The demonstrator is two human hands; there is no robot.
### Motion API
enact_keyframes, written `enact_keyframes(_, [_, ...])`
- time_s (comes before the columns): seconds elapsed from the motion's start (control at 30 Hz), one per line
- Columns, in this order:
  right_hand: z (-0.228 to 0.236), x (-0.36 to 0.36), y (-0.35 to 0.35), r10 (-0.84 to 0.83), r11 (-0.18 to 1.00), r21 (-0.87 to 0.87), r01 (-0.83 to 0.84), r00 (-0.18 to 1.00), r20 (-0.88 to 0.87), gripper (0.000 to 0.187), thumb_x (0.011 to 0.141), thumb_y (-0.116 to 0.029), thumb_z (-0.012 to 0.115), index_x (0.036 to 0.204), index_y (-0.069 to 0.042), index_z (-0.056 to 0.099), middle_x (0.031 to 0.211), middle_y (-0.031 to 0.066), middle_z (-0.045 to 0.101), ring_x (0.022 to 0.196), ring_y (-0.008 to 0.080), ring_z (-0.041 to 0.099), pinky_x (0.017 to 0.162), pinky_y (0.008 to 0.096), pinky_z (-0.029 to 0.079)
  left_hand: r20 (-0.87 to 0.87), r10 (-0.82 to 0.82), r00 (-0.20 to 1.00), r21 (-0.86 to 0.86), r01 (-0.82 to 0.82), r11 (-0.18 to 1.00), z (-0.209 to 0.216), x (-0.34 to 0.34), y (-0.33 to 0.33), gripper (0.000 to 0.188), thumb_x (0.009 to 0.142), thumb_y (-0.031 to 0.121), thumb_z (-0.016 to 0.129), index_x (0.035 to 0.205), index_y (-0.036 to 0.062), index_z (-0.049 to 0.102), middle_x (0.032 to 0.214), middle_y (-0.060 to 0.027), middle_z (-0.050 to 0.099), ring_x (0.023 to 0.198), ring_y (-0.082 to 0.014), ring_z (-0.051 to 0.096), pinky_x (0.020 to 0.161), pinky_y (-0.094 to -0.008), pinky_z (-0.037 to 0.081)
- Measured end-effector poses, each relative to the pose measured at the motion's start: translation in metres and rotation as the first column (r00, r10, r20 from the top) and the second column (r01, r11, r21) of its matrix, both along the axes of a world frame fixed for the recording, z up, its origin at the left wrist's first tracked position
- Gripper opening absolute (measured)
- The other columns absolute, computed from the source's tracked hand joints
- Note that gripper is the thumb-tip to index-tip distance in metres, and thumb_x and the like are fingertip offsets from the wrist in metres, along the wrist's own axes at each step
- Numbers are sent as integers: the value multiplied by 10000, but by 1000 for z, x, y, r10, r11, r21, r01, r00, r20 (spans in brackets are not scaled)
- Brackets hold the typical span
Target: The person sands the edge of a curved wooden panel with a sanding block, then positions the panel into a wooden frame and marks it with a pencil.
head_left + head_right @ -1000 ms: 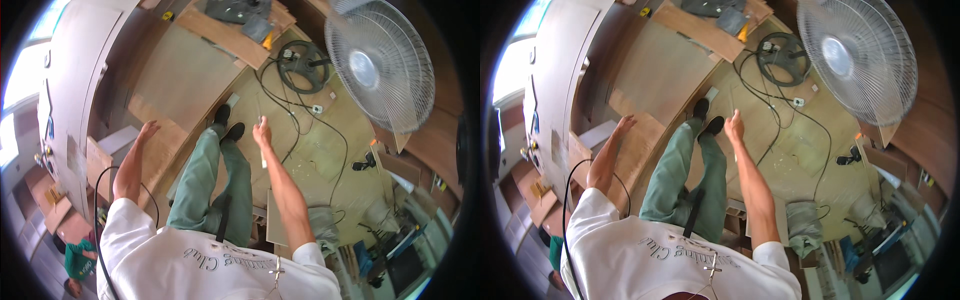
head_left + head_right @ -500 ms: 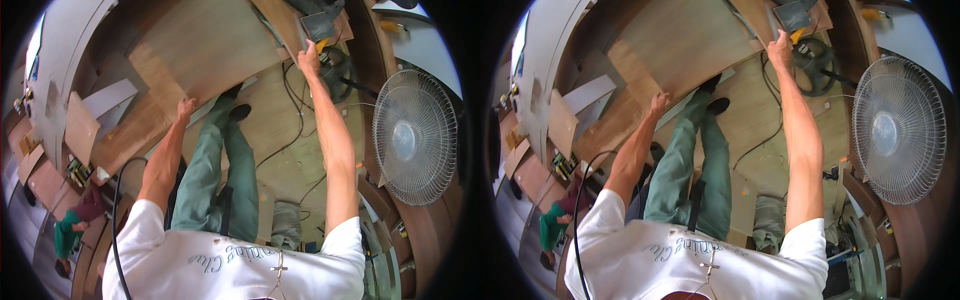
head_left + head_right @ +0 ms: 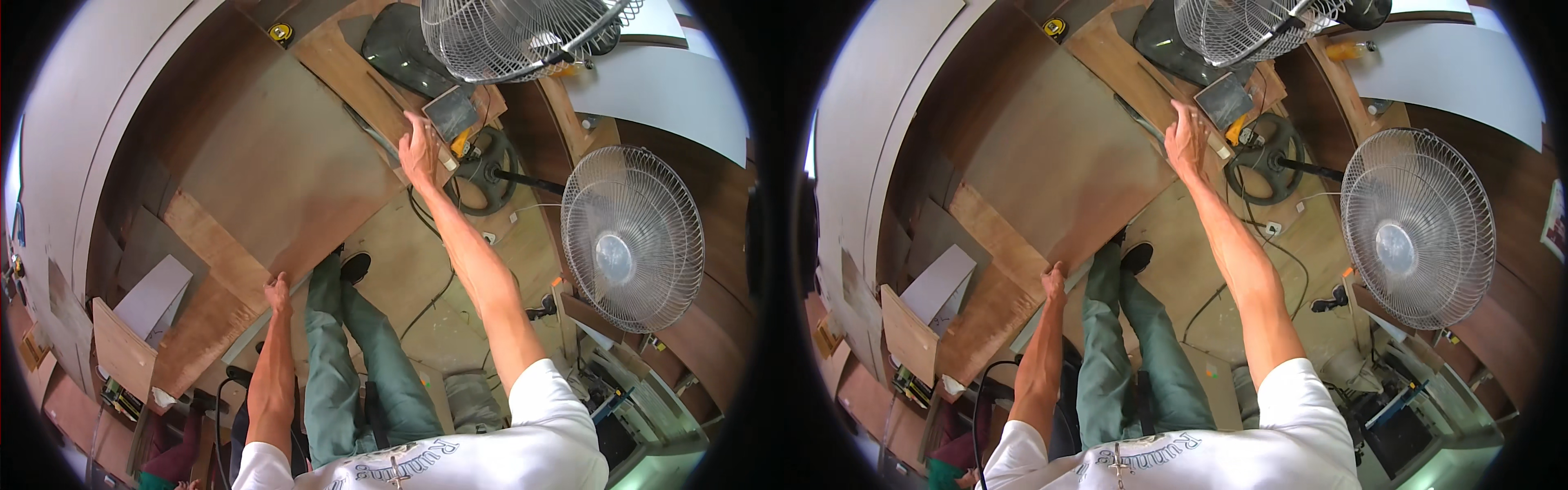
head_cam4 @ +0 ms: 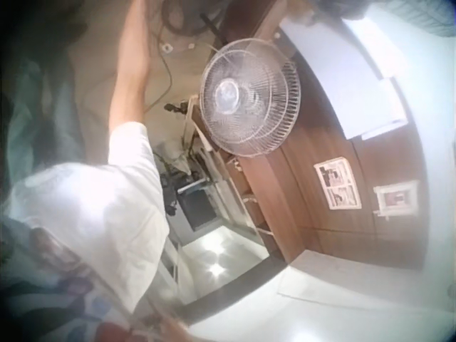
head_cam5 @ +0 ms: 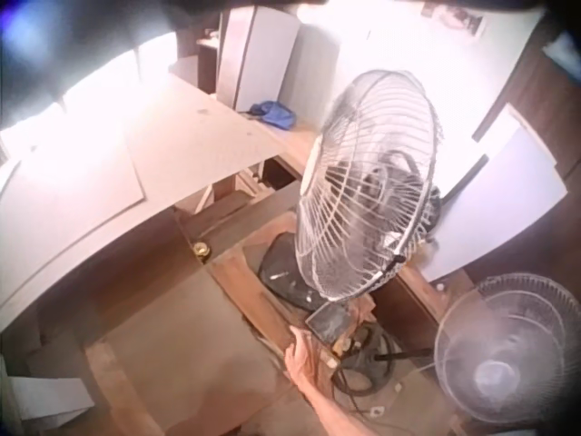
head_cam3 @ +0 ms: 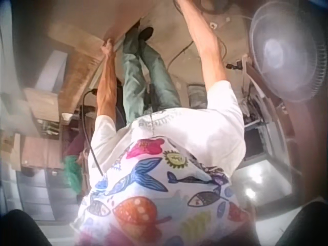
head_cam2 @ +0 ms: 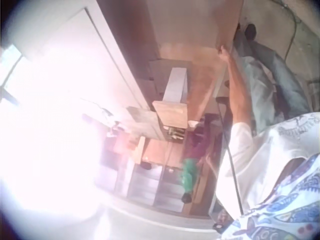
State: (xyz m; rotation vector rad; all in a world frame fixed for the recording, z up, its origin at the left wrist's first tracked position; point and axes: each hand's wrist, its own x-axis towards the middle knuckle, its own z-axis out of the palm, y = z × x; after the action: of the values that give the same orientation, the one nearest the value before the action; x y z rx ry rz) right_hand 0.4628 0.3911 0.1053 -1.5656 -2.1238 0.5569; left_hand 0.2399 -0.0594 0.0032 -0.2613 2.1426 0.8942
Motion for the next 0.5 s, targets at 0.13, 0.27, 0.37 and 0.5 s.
enact_keyframes(0.13, [-23, 62, 24, -55, 987, 148, 55, 998, -7, 425, 829, -49, 517, 1254, -42, 507, 1170, 193, 592, 1110, 382, 555, 951, 476, 430, 325, -216, 921, 310, 112, 944, 6, -12, -9, 251, 889, 235, 687, 985, 17, 605, 809, 19, 557, 721, -92, 501, 621, -261, 405])
enact_keyframes(0.27, [-46, 98, 84, -139, 982, 152, 112, 975, 175, 556, 795, -206, 616, 1317, -84, 470, 1266, 216, 519, 1174, 402, 496, 985, 544, 387, 236, -37, 971, 128, 6, 992, 18, -5, -12, 235, 909, 291, 683, 989, 95, 581, 813, 49, 543, 676, -57, 467, 557, -224, 350])
enact_keyframes(0.37, [-68, 122, 143, -106, 994, 9, 106, 972, 209, 732, 750, -289, 721, 1377, -66, 416, 1254, 246, 561, 1153, 421, 539, 991, 511, 420, 258, -11, 966, 89, -13, 996, 14, -3, -10, 221, 920, 294, 678, 999, 123, 562, 811, 53, 536, 672, -57, 478, 565, -224, 373])
enact_keyframes(0.5, [-82, 131, 166, -7, 990, -134, 43, 967, 254, 868, 696, -348, 782, 1385, 15, 399, 1307, 272, 539, 1192, 385, 546, 1014, 425, 435, 325, -5, 946, 67, -17, 998, 14, 10, -22, 215, 931, 290, 671, 1003, 138, 537, 812, 53, 532, 700, -60, 502, 614, -226, 433])
